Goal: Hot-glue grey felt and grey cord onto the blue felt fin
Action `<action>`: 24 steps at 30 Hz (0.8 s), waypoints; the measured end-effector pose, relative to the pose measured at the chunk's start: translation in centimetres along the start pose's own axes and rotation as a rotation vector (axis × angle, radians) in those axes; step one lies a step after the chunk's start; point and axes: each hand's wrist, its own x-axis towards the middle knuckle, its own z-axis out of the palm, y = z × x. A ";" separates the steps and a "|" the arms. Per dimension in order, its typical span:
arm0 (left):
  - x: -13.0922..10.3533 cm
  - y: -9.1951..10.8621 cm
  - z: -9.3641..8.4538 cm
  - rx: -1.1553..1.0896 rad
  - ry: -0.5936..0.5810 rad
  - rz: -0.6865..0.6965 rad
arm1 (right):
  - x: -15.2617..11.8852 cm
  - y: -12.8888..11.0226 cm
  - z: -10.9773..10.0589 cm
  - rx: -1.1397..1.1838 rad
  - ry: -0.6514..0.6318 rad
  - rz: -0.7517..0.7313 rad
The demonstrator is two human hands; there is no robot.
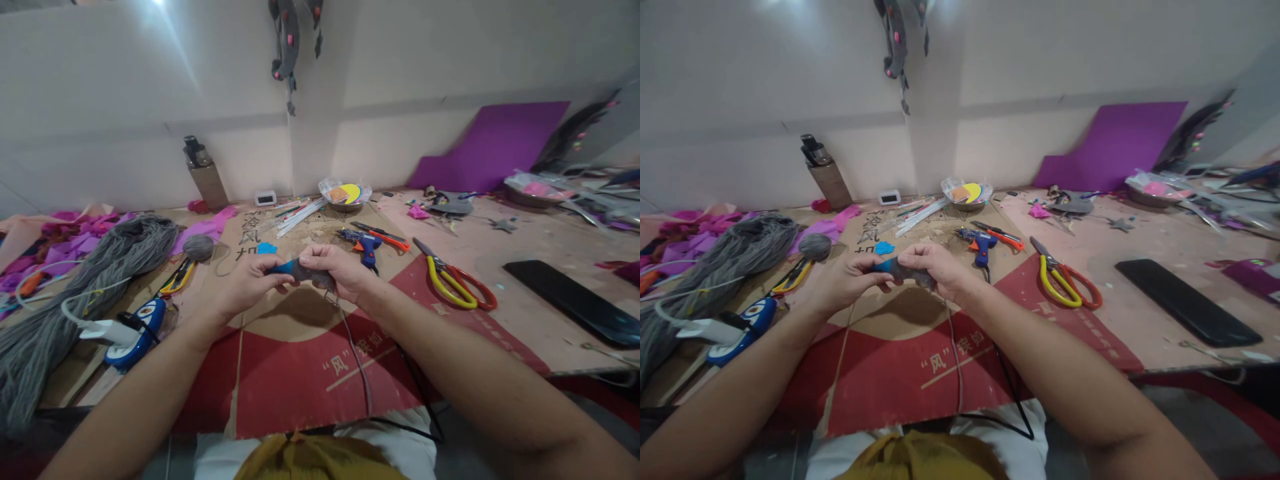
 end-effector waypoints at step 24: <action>0.1 0.1 -0.3 -0.390 -0.119 -0.233 | 0.1 0.3 -0.5 -0.176 -0.026 -0.068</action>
